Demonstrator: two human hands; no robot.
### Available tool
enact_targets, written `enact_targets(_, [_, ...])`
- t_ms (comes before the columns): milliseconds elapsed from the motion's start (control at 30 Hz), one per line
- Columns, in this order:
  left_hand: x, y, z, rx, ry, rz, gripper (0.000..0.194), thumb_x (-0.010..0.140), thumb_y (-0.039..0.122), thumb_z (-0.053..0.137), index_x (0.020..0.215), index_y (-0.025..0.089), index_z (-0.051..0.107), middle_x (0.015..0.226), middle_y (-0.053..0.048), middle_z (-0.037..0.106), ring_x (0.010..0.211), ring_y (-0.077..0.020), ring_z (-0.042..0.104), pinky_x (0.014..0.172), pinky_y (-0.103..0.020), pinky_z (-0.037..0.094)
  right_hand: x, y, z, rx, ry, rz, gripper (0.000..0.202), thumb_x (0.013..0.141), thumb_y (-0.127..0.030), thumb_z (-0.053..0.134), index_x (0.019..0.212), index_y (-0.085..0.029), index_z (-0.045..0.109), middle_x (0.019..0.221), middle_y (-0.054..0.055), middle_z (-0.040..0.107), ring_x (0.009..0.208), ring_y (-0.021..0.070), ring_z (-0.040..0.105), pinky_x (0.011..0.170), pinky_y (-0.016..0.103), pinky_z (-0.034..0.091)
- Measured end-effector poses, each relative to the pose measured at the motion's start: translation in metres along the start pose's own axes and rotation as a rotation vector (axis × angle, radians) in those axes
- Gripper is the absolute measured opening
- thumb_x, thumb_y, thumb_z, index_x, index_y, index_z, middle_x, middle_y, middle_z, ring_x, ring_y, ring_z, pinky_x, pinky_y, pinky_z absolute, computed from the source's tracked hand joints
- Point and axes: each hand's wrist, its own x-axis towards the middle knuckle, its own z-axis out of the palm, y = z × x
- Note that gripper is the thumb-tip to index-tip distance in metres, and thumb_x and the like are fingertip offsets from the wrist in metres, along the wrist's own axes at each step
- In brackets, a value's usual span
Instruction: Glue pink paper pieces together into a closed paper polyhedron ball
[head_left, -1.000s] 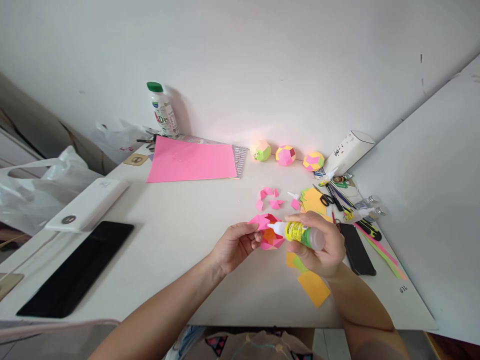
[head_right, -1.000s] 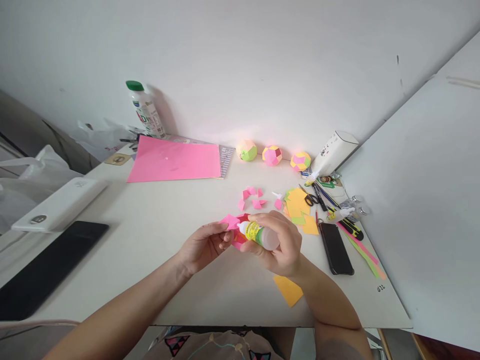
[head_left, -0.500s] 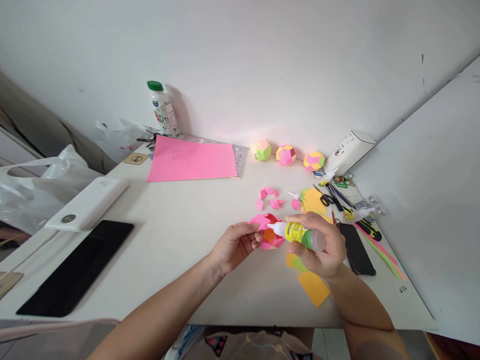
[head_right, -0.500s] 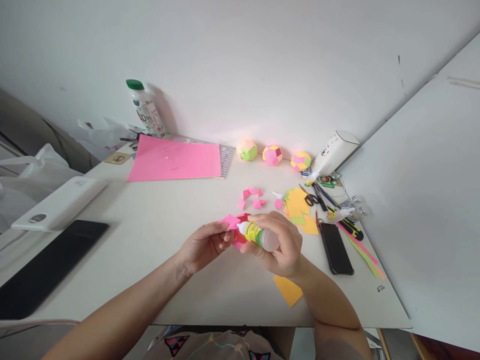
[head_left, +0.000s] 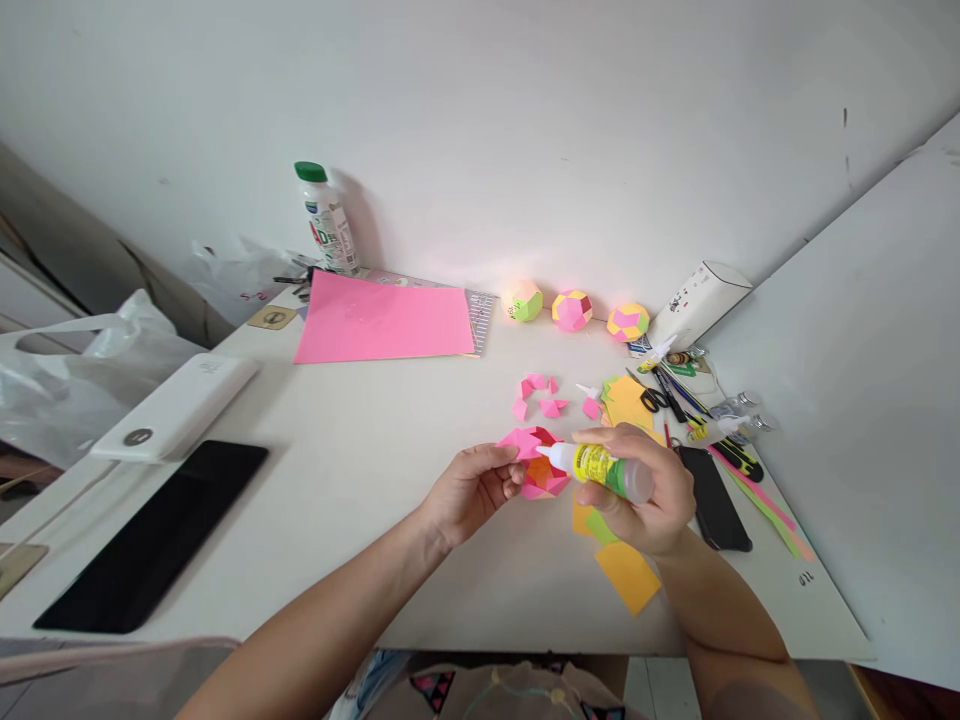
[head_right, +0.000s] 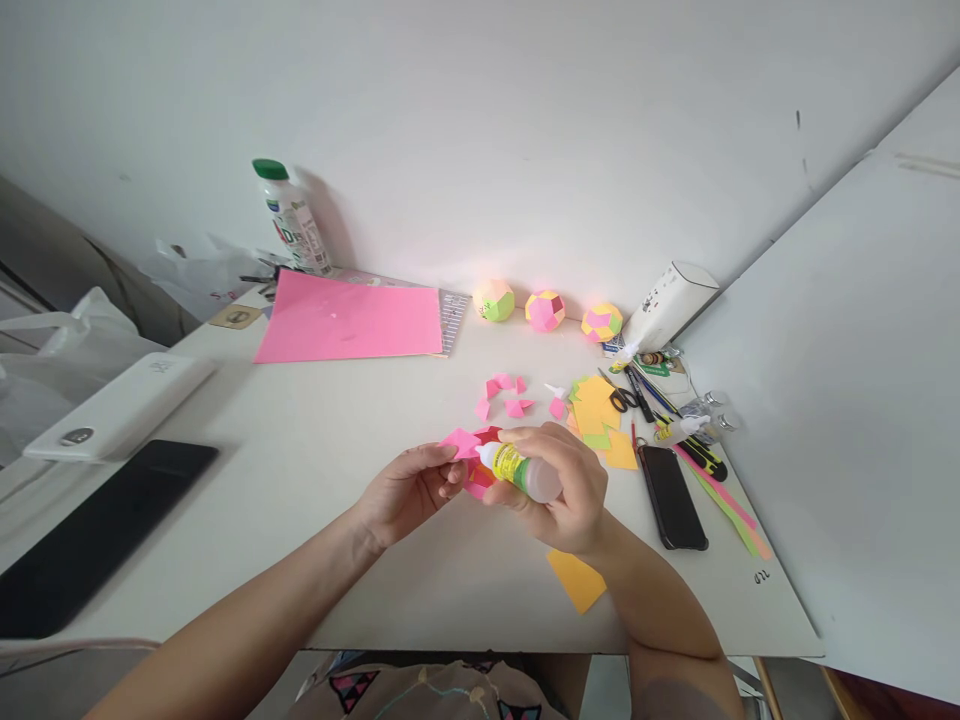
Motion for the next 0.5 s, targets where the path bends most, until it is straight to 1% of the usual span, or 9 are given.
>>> enact_targets(100, [0.0005, -0.0001, -0.0002, -0.003, -0.002, 0.0, 0.016, 0.065, 0.021, 0.075, 0.059, 0.011, 0.063, 0.055, -0.001, 0.058, 0.053, -0.0081, 0.049, 0.053, -0.021, 0.041, -0.0002, -0.0006, 0.0003, 0.01, -0.014, 0.008, 0.034, 0.08, -0.029, 0.07, 0.109, -0.02, 0.055, 0.09, 0.012, 0.072, 0.076, 0.0251, 0.072, 0.059, 0.037, 0.058])
enact_targets(267, [0.0008, 0.0002, 0.0003, -0.016, -0.015, -0.006, 0.017, 0.065, 0.021, 0.075, 0.059, 0.011, 0.063, 0.055, -0.001, 0.058, 0.052, -0.0072, 0.049, 0.05, -0.02, 0.039, -0.0005, 0.0004, 0.0004, 0.045, 0.018, 0.031, 0.034, 0.078, -0.025, 0.072, 0.108, -0.018, 0.057, 0.092, 0.013, 0.072, 0.078, 0.0255, 0.071, 0.064, 0.039, 0.058])
enact_targets(500, [0.0007, 0.0008, 0.0003, -0.018, -0.03, 0.004, 0.017, 0.067, 0.021, 0.074, 0.059, 0.011, 0.064, 0.055, -0.001, 0.058, 0.053, -0.0073, 0.048, 0.051, -0.02, 0.039, -0.0016, -0.0032, 0.0005, 0.07, -0.039, 0.044, 0.035, 0.079, -0.026, 0.071, 0.109, -0.019, 0.055, 0.092, 0.013, 0.072, 0.08, 0.026, 0.071, 0.065, 0.04, 0.059])
